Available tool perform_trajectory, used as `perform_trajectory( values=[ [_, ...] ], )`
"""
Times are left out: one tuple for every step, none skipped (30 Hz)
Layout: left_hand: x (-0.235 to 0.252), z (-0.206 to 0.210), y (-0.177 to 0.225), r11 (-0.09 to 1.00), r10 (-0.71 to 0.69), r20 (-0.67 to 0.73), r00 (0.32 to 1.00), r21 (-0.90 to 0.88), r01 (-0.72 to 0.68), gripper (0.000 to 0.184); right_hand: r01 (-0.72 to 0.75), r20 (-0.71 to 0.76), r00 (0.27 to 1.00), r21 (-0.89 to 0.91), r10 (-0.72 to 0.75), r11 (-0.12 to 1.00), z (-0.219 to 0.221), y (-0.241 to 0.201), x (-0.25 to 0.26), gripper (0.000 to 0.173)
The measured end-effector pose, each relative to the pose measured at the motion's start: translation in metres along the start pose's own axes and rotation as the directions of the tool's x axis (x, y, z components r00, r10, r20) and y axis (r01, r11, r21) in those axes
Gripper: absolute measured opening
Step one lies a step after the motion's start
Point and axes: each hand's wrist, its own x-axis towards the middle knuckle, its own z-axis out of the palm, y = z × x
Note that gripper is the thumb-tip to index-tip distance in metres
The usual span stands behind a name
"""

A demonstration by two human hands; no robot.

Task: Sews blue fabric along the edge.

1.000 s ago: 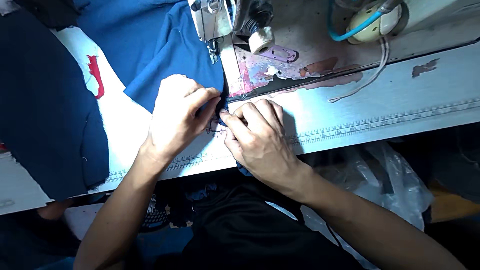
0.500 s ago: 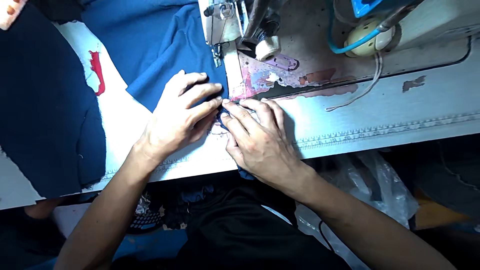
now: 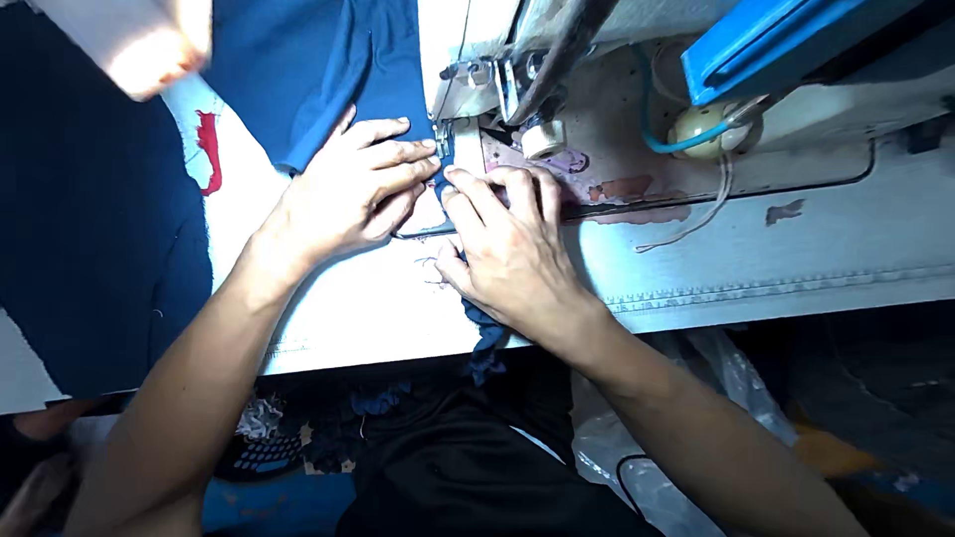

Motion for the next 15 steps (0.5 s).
perform_trajectory(
  values=[
    [0.003, -0.002, -0.005, 1.000, 0.016, -0.014, 1.000, -0.001, -0.016, 0.038, -0.005, -0.012, 1.000, -0.002, 0.005, 1.000, 0.001, 0.001, 0.003, 0.050],
    [0.005, -0.003, -0.010, 1.000, 0.031, -0.027, 0.999, 0.000, -0.031, 0.037, -0.011, -0.021, 1.000, -0.003, 0.011, 1.000, 0.002, 0.001, 0.005, 0.050],
    [0.007, -0.005, -0.014, 0.999, 0.050, -0.044, 0.998, 0.003, -0.050, 0.036, -0.016, -0.029, 0.999, -0.004, 0.016, 1.000, 0.002, 0.000, 0.007, 0.051],
    [0.009, -0.005, -0.017, 0.998, 0.070, -0.069, 0.995, -0.001, -0.070, 0.035, -0.023, -0.032, 0.999, -0.001, 0.022, 1.000, 0.002, 0.000, 0.008, 0.053],
    [0.010, -0.004, -0.020, 0.997, 0.079, -0.088, 0.993, -0.011, -0.081, 0.035, -0.030, -0.033, 0.999, 0.013, 0.030, 0.999, 0.003, 0.000, 0.008, 0.054],
    [0.010, -0.005, -0.021, 0.997, 0.072, -0.097, 0.993, -0.033, -0.076, 0.036, -0.036, -0.036, 0.999, 0.045, 0.038, 0.998, 0.004, 0.000, 0.006, 0.055],
    [0.010, -0.005, -0.022, 0.996, 0.051, -0.108, 0.993, -0.068, -0.059, 0.036, -0.038, -0.049, 0.998, 0.092, 0.043, 0.995, 0.004, 0.000, 0.002, 0.056],
    [0.010, -0.006, -0.023, 0.994, 0.022, -0.133, 0.991, -0.103, -0.036, 0.037, -0.030, -0.085, 0.996, 0.144, 0.042, 0.989, 0.005, 0.001, -0.003, 0.056],
    [0.009, -0.006, -0.024, 0.993, -0.022, -0.168, 0.985, -0.121, 0.001, 0.037, -0.010, -0.133, 0.990, 0.205, 0.038, 0.979, 0.003, 0.000, -0.010, 0.053],
    [0.008, -0.005, -0.024, 0.993, -0.082, -0.198, 0.977, -0.104, 0.062, 0.037, 0.015, -0.182, 0.983, 0.265, 0.035, 0.964, -0.002, 0.000, -0.021, 0.051],
    [0.007, -0.003, -0.025, 0.988, -0.153, -0.219, 0.964, -0.048, 0.146, 0.037, 0.042, -0.246, 0.968, 0.316, 0.039, 0.948, -0.010, 0.002, -0.033, 0.047],
    [0.007, 0.000, -0.026, 0.967, -0.239, -0.219, 0.946, 0.033, 0.252, 0.042, 0.068, -0.322, 0.945, 0.346, 0.050, 0.936, -0.020, 0.011, -0.047, 0.043],
    [0.009, 0.001, -0.024, 0.935, -0.320, -0.203, 0.925, 0.088, 0.342, 0.047, 0.078, -0.395, 0.916, 0.351, 0.072, 0.933, -0.034, 0.028, -0.060, 0.040],
    [0.010, 0.000, -0.022, 0.903, -0.391, -0.179, 0.903, 0.114, 0.414, 0.051, 0.051, -0.475, 0.873, 0.322, 0.115, 0.945, -0.053, 0.053, -0.073, 0.036],
    [0.012, -0.001, -0.020, 0.876, -0.445, -0.164, 0.880, 0.124, 0.466, 0.054, -0.036, -0.558, 0.809, 0.265, 0.184, 0.964, -0.076, 0.083, -0.084, 0.033]
  ],
)
